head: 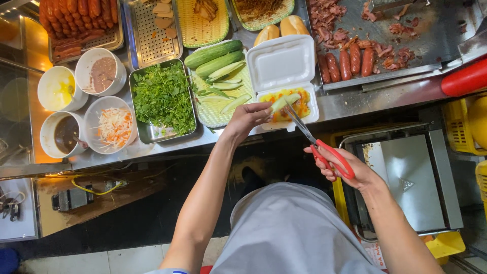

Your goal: Preparing a meal in a foam takeout container with yellow rice and various toppings.

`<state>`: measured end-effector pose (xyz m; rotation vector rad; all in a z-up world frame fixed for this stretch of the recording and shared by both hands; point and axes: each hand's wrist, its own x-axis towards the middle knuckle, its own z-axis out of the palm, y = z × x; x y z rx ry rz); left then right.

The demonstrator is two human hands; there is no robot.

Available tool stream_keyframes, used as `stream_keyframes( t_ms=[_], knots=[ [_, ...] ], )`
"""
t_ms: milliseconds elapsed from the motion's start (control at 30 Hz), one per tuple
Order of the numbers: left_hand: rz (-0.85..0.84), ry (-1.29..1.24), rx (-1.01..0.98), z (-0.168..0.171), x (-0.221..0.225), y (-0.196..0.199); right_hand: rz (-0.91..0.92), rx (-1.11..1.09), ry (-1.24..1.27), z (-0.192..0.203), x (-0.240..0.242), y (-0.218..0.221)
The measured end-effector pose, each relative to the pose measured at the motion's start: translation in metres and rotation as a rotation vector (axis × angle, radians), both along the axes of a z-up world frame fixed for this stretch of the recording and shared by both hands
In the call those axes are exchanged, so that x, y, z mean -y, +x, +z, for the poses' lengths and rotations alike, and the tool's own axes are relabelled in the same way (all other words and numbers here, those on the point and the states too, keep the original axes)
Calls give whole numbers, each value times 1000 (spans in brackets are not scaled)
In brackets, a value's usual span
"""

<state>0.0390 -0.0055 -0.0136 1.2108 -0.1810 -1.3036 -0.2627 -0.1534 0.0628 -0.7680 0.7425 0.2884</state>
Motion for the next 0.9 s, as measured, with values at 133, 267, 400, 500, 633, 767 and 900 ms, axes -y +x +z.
stream_keyframes(
  t_ms=[133,267,400,500,633,767,900],
  knots=[
    [8,-59,85,-4,16,-24,62,-117,-170,1,-5,20],
    [86,322,837,15,19,-37,79,-149,-195,-5,2,7],
    [236,281,1322,44,5,-47,10,25,-323,9,16,-6],
    [292,547,971,34,-5,-50,-138,77,-989,-32,31,11],
    [230,511,885,-8,2,-55,-86,37,-1511,-45,46,55],
    [356,335,553,-57,31,-49,-114,55,-1205,-33,41,86],
    [534,8,127,-36,42,-48,-134,189,-1157,-36,47,81]
  ],
)
